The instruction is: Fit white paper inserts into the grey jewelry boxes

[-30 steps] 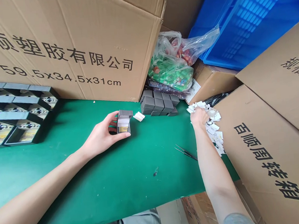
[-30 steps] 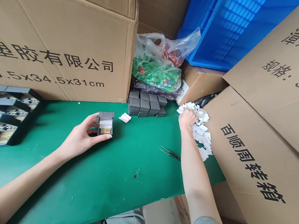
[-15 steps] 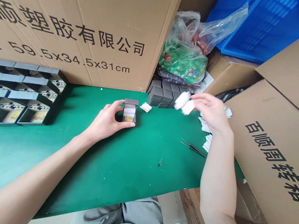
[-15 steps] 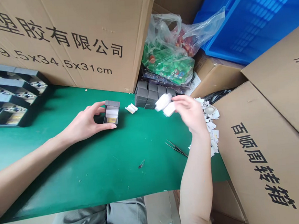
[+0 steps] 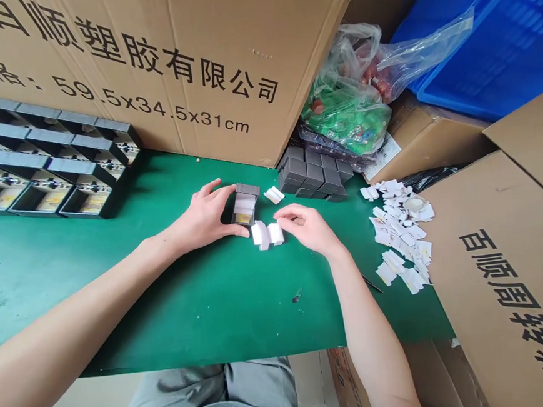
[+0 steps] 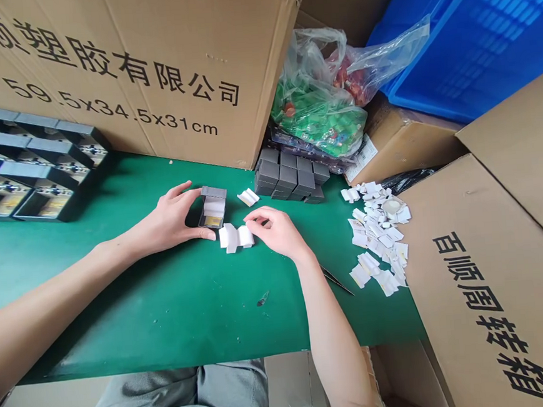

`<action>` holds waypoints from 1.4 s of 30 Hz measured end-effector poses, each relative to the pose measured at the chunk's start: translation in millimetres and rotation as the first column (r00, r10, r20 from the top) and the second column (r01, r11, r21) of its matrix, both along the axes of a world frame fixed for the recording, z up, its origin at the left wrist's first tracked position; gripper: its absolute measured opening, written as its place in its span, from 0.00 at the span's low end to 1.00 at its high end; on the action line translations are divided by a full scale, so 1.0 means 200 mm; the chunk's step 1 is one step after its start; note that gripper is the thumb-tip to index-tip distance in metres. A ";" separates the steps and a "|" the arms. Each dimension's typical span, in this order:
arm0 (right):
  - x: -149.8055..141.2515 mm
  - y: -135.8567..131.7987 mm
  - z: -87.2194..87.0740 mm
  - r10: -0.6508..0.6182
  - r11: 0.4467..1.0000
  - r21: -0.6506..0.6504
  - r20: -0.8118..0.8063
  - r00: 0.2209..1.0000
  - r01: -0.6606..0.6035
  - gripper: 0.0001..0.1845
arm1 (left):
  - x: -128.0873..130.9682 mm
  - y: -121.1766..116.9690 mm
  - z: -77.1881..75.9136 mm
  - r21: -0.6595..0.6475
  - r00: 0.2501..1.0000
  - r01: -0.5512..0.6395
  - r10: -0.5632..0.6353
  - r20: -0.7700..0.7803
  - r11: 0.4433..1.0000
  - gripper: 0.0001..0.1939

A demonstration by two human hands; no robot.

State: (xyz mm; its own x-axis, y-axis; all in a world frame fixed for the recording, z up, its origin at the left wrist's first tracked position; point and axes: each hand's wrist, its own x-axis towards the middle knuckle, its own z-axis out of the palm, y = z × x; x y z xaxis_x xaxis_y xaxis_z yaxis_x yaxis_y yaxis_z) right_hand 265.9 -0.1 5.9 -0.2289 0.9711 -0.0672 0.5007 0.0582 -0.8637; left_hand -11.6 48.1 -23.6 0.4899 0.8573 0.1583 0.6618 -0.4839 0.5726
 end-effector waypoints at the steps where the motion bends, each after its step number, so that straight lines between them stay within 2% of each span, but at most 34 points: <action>1: 0.00 -0.01 0.00 -0.018 0.999 0.028 0.017 1.000 0.018 0.13 | -0.01 0.01 0.00 0.002 1.000 0.023 -0.023 0.015 1.000 0.60; 4: 0.02 -0.05 0.03 0.036 0.996 0.085 0.067 0.997 -0.041 0.14 | -0.04 0.02 0.03 0.054 0.995 0.048 -0.053 0.084 0.997 0.58; 7: 0.04 -0.08 0.06 0.168 0.983 0.055 0.115 0.979 -0.175 0.15 | -0.07 0.01 0.10 0.194 0.980 -0.103 0.067 0.186 0.975 0.47; 9: 0.05 -0.09 0.07 0.198 0.980 -0.001 0.142 0.970 -0.200 0.14 | -0.05 -0.03 0.15 0.253 0.967 -0.169 0.110 0.231 0.953 0.37; 10: 0.05 -0.10 0.07 0.195 0.981 -0.024 0.152 0.969 -0.193 0.14 | -0.04 -0.05 0.17 0.267 0.972 -0.136 0.076 0.222 0.954 0.33; 12: 0.04 -0.10 0.07 0.177 0.984 -0.041 0.163 0.971 -0.173 0.14 | 0.00 -0.11 0.20 0.293 0.982 0.048 -0.099 0.162 0.955 0.27; 13: 0.03 -0.10 0.07 0.171 0.985 -0.037 0.165 0.971 -0.167 0.13 | 0.02 -0.14 0.21 0.283 0.974 0.143 -0.187 0.132 0.948 0.24; 15: 0.02 -0.09 0.06 0.165 0.986 -0.015 0.168 0.972 -0.164 0.12 | 0.05 -0.19 0.20 0.252 0.955 0.253 -0.282 0.087 0.934 0.22; 19: 0.03 -0.08 0.05 0.120 0.991 0.035 0.145 0.982 -0.126 0.13 | 0.06 -0.20 0.16 0.208 0.947 0.296 -0.315 0.060 0.932 0.23; 23: 0.04 -0.09 0.07 0.075 0.989 0.128 0.027 0.997 -0.078 0.13 | 0.05 -0.18 0.14 0.223 0.939 0.293 -0.324 0.118 0.930 0.19; 27: 0.01 -0.11 0.08 0.085 0.978 0.193 -0.049 0.995 -0.074 0.13 | 0.05 -0.19 0.14 0.249 0.931 0.239 -0.294 0.214 0.938 0.22; 32: -0.03 -0.12 0.07 0.087 0.957 0.284 -0.054 0.995 -0.069 0.11 | 0.06 -0.17 0.14 0.265 0.936 0.180 -0.248 0.249 0.947 0.24; 36: -0.04 -0.13 0.08 0.034 0.948 0.319 -0.132 0.991 0.010 0.12 | 0.06 -0.17 0.15 0.287 0.935 0.139 -0.221 0.278 0.948 0.22; 39: -0.02 -0.12 0.09 -0.036 0.962 0.249 -0.278 0.960 0.108 0.14 | 0.07 -0.17 0.18 0.331 0.943 0.023 -0.131 0.307 0.944 0.15; 42: -0.01 -0.09 0.08 -0.045 0.996 0.045 -0.456 0.889 0.074 0.16 | 0.07 -0.18 0.20 0.301 0.941 -0.087 -0.020 0.338 0.950 0.11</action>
